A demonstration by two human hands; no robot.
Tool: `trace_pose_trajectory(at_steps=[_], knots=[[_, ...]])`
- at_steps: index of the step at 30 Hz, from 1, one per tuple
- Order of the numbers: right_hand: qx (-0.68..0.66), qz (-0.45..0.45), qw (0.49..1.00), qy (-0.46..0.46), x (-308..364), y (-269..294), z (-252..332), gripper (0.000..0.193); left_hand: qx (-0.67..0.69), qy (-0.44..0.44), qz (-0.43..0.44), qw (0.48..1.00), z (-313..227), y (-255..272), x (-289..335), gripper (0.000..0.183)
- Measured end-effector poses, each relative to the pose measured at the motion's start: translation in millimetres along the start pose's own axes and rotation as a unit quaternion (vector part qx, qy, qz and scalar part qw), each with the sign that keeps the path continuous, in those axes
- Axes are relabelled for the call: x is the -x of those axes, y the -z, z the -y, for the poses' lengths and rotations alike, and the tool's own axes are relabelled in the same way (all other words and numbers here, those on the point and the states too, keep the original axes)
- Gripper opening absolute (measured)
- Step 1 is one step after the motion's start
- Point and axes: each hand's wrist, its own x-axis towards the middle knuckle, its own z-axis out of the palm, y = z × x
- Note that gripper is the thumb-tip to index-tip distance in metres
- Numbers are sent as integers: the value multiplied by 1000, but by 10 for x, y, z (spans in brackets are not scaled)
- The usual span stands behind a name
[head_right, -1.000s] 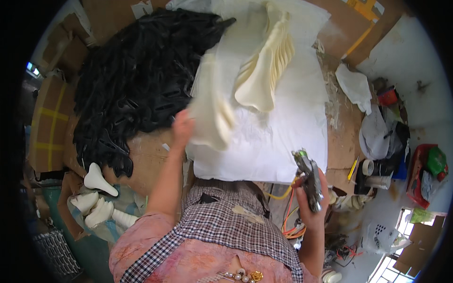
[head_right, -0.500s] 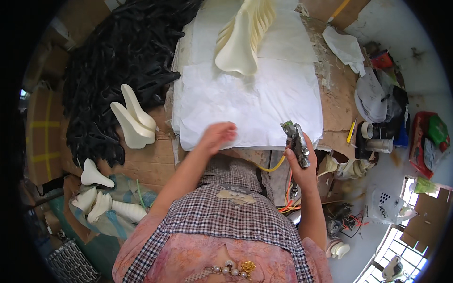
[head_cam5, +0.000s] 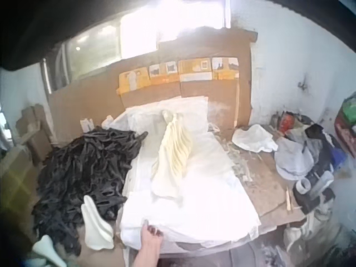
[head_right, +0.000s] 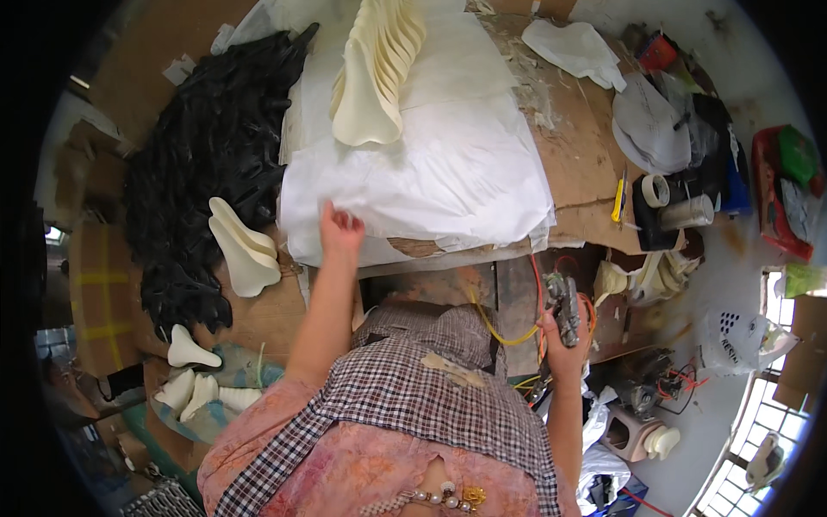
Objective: Unpacking foam saddle-shaped parts from a bag and arranging them on a table in a manufacturing environment.
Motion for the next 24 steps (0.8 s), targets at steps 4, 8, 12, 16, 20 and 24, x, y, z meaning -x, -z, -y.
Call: trace_pose_trajectory(at_steps=[4, 8, 12, 16, 20, 24], knots=[[-51, 9, 999, -12, -39, 126, -153, 47, -71, -26, -49, 996, -172, -208, 101, 16], [-57, 23, 998, 16, -107, 47, -142, 49, -35, 16, -105, 994, -57, 671, -21, 21], [-46, 99, 994, 21, -201, -125, -45, 52, -149, 70, -221, 961, -296, 1945, -514, 11], [19, 64, 998, 22, -285, 29, -368, 53, -379, 49, -312, 870, 215, 1690, 87, 14], [-6, 131, 991, 17, -361, -176, -73, 53, -572, -310, -146, 746, -329, 1465, 290, 22], [-57, 238, 969, 22, -438, -440, 377, 51, -604, -433, 161, 650, -251, 464, 623, 25]])
